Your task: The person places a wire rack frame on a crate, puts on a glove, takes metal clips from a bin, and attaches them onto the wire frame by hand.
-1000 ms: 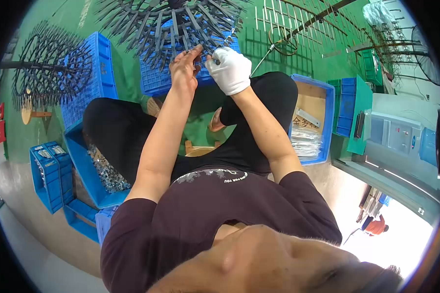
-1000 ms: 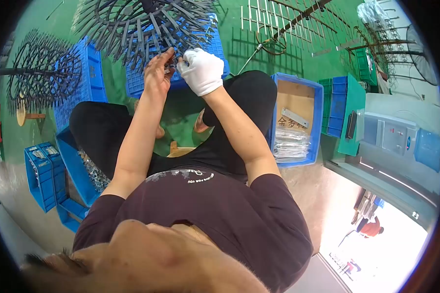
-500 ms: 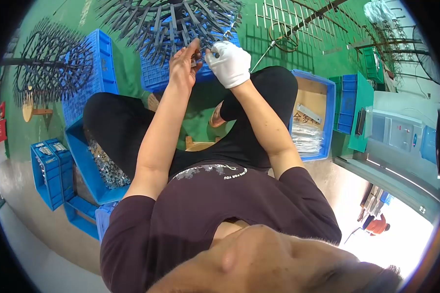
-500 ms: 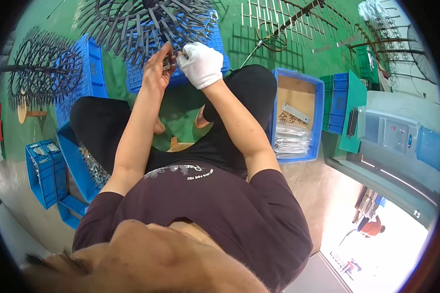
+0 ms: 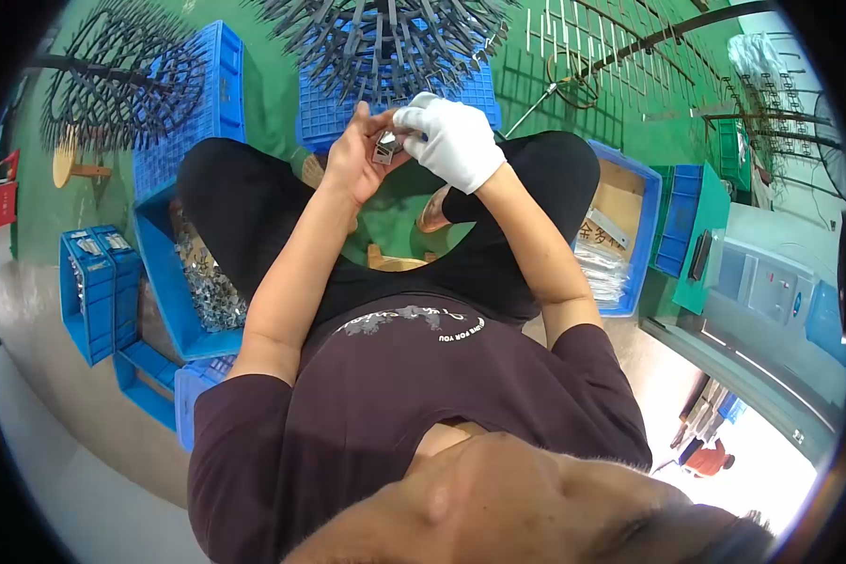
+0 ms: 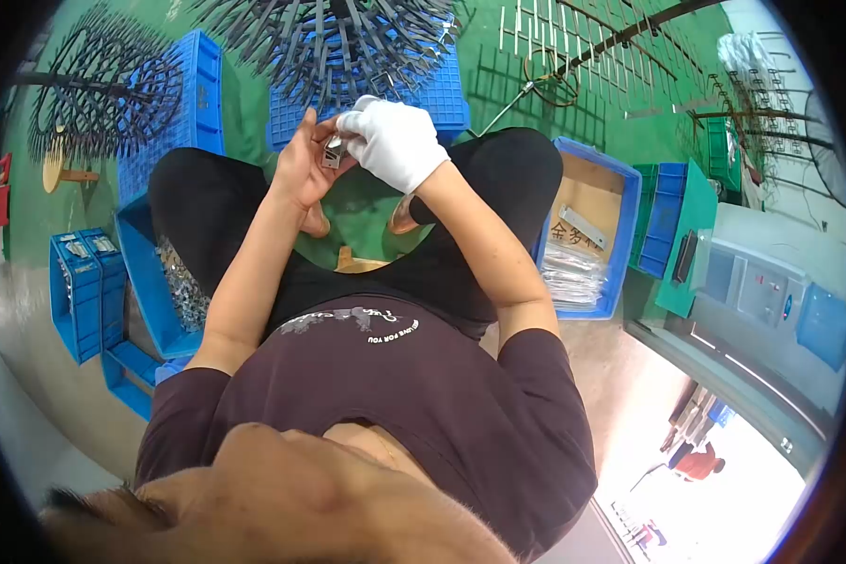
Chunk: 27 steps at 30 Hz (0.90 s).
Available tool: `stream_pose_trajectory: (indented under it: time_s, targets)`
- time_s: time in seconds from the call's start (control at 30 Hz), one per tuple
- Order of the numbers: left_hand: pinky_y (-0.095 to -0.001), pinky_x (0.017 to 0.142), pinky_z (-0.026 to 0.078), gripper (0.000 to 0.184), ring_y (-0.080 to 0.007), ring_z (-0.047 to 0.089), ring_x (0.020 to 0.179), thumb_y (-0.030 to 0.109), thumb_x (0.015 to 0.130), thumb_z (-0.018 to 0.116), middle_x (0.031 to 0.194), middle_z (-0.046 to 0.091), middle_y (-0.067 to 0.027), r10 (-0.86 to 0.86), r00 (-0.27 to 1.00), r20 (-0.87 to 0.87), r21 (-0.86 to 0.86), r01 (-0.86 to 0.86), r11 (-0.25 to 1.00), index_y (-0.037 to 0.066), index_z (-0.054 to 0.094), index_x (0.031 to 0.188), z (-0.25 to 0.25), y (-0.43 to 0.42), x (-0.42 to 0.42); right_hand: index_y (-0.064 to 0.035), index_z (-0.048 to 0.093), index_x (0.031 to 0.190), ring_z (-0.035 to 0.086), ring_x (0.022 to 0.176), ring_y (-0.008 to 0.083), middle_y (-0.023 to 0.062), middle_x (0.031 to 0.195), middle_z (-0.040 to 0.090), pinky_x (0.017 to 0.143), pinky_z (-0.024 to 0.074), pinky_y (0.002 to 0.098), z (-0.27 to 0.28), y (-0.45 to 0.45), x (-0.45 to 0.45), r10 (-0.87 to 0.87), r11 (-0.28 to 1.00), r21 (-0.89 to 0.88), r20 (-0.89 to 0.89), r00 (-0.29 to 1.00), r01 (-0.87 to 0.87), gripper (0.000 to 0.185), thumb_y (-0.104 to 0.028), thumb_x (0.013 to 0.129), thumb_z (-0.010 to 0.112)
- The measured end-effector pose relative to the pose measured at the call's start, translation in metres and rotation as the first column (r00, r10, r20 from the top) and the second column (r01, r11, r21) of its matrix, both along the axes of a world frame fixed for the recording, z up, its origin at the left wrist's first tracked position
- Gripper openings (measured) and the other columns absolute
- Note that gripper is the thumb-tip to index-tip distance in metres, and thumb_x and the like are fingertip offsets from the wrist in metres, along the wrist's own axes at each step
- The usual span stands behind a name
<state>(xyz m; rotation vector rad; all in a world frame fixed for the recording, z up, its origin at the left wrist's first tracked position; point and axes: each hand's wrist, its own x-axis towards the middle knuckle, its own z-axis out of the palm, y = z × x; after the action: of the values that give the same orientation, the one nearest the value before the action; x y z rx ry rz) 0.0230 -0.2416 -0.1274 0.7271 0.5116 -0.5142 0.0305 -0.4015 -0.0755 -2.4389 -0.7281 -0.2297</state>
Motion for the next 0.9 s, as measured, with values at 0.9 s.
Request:
stream_pose_trajectory:
  time_s: [0.9]
  targets:
    - [-0.0273,0.066,0.057,0.025,-0.0136,0.068,0.082,0.026,0.093,0.062,0.091,0.069,-0.0049,-0.095,0.985,0.146,0.121,0.078,0.990,0.004,0.064,0.104,-0.006,0.018,-0.001,-0.0039,0.071,0.089,0.068,0.071,0.0260,0.0142,0.082,0.069,0.066,0.0536,0.0328,-0.029,0.015,-0.015,-0.279,0.842,0.327,-0.417,0.865,0.429,0.023,-0.021,0.074,0.070]
